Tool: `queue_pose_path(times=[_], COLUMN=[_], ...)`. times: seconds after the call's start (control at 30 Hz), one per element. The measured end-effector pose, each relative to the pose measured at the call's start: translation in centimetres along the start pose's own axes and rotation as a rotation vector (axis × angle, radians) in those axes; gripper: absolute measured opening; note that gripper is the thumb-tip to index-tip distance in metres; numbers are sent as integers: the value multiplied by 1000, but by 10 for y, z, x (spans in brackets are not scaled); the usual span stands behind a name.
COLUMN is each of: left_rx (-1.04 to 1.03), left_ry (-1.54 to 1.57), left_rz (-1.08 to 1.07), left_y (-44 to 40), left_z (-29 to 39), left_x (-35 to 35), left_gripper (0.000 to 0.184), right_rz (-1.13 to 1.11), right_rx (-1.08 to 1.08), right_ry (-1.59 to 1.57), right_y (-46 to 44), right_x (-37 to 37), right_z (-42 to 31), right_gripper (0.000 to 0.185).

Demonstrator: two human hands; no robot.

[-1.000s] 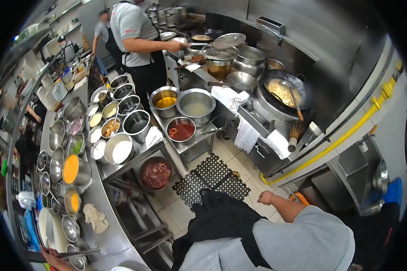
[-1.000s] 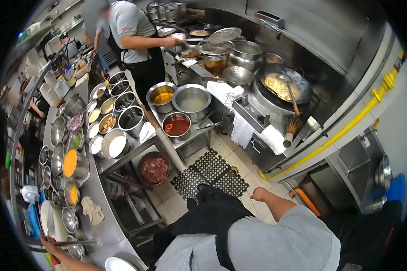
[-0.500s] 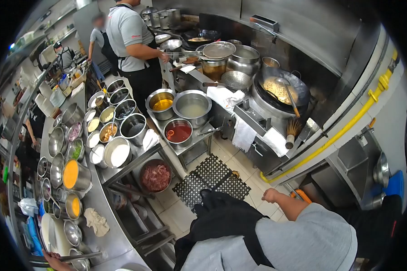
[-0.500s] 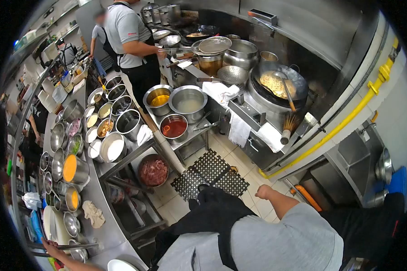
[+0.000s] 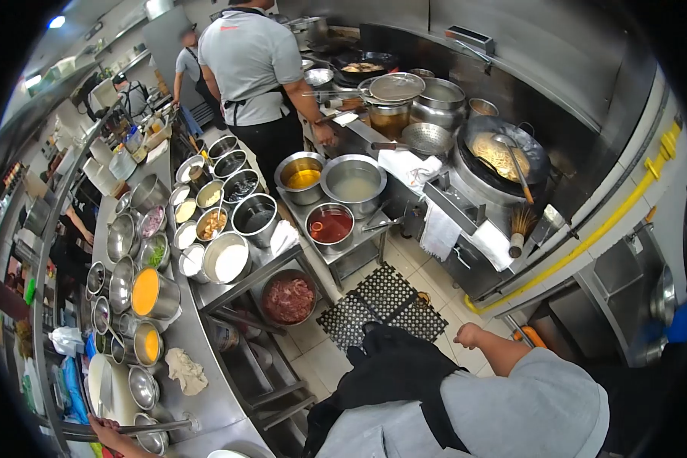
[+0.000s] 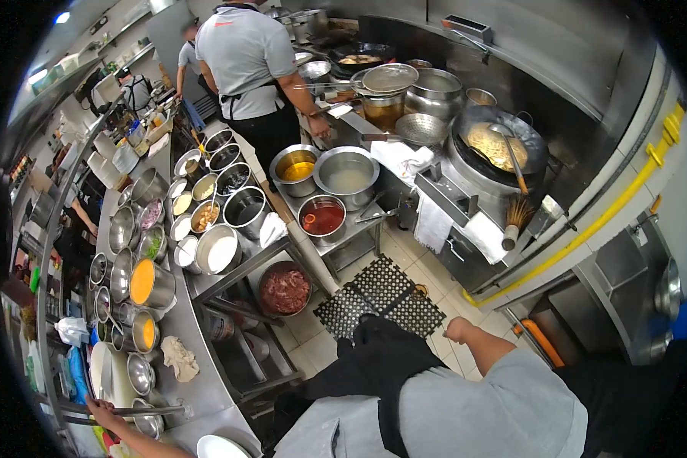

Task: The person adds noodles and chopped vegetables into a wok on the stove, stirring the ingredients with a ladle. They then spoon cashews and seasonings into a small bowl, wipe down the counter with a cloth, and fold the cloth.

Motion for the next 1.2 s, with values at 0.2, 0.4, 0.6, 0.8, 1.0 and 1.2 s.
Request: queue_pose_path(times=[0.2,0.4,0.6,0.8,1.0,1.2], left_rx=[11,15,40,26,-58,2], left_ry=[-30,30,74,57,28,54], left_rz=[-17,-1,30,34,67,57], left_y=[-2,14,16,11,7,8], left_z=[0,14,20,11,-1,1], left_x=[-2,-13,-13,-10,-5,-5], left_gripper=[33,32,35,30,25,29], right_rz=[-40,-55,-95,-36,-108,-43], right_rx=[9,-48,-58,-44,-101,-51], right_ry=[-67,-163,-98,-122,-190,-226], right_y=[2,2,-15,-13,-28,-21], right_x=[2,-6,-17,-11,-16,-11], right_z=[-23,-30,-17,-15,-13,-11], right_gripper=[35,39,39,39,51,39])
Point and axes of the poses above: each hand's wrist, its own y-axis away from the middle knuckle, its own x-axis out of the back of the hand, z = x × y, the point moved 1 cm from there along -y, towards the middle knuckle, and after that the axes turned 14 degrees about -x, right-handed, at the moved point
